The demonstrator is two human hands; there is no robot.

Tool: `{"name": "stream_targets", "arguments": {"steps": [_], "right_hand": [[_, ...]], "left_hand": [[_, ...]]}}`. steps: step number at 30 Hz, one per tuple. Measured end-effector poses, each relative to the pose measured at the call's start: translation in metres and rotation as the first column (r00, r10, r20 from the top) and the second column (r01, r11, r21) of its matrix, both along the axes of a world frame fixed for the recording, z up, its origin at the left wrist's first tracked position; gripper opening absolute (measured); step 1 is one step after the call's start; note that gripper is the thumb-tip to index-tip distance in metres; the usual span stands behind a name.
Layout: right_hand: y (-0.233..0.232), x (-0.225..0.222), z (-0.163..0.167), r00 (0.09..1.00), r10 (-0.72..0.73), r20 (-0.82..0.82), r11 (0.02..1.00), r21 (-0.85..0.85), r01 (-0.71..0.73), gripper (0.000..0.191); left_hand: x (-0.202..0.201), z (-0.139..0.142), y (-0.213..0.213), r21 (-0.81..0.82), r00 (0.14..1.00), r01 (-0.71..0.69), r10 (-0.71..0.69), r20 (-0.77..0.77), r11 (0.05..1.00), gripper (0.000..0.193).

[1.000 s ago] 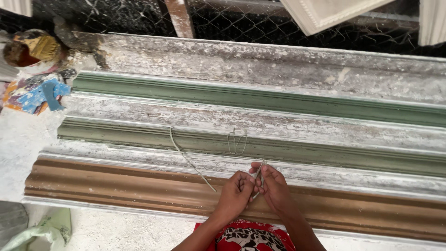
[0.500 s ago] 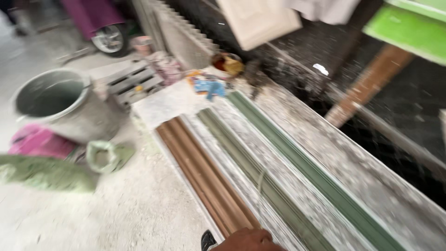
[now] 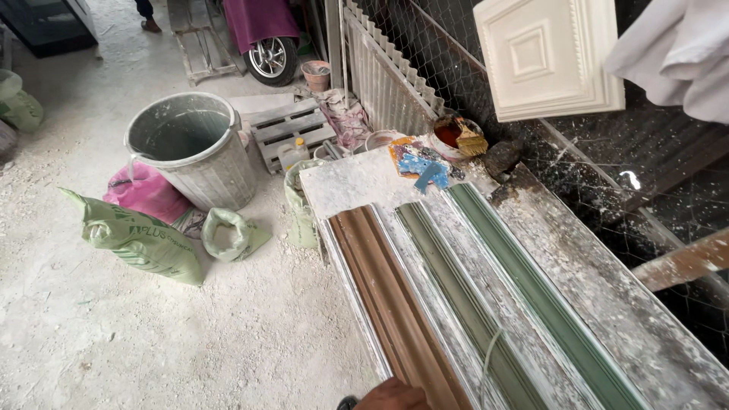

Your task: The person ties multiple small loops from a light green cord and places them on a workbench next to painted molding. They then pick up a putty knife and a red sanding block, briefly handling each before placing them back on the bench.

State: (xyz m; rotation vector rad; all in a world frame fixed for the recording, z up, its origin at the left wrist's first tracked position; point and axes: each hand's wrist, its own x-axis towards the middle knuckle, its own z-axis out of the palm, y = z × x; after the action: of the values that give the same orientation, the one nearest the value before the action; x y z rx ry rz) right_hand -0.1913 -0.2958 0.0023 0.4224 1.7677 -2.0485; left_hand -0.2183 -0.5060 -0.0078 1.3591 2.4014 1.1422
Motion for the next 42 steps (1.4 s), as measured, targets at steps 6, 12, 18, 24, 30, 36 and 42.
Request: {"name": "stream_targets", "arguments": {"steps": [6,12,18,24,30,36,42], "right_hand": [[0.011,-0.009,0.015,0.987,-0.121,-0.108,0.993,-0.007,0.121,0.063],[-0.021,-0.022,0.016,0.994,0.102,-0.049,0.995,-0.005,-0.102,0.077],[-0.066,-0.026,0.018,0.965,-0.173,-0.197,0.980,-0.128,0.150,0.065],[-0.073,-0.032,0.017,0.926,-0.230,-0.298,0.971,-0.006,0.239,0.049],[-0.079,-0.038,0.014,0.936,-0.223,-0.273,0.954,0.136,0.267,0.047],[-0.066,-0.037,0.014,0.970,-0.157,-0.184,0.910,0.353,0.215,0.044],[-0.059,-0.037,0.017,0.978,-0.106,-0.181,0.887,0.426,0.175,0.039]], "left_hand": [[-0.016,0.020,-0.007,0.124,0.920,-0.385,0.369,0.134,0.915,0.014],[-0.021,0.018,0.017,0.152,0.652,-0.617,0.393,0.648,0.772,0.014],[-0.015,0.014,0.032,0.246,0.536,-0.672,0.230,0.812,0.698,0.017],[-0.014,0.015,0.009,0.189,0.582,-0.665,0.342,0.738,0.723,0.016],[-0.019,0.011,-0.013,0.147,0.770,-0.546,0.425,0.477,0.825,0.015],[-0.014,0.006,-0.011,0.060,0.881,-0.420,0.391,0.266,0.906,0.015],[-0.013,0.017,-0.013,0.089,0.929,-0.368,0.371,-0.013,0.926,0.009]]}}
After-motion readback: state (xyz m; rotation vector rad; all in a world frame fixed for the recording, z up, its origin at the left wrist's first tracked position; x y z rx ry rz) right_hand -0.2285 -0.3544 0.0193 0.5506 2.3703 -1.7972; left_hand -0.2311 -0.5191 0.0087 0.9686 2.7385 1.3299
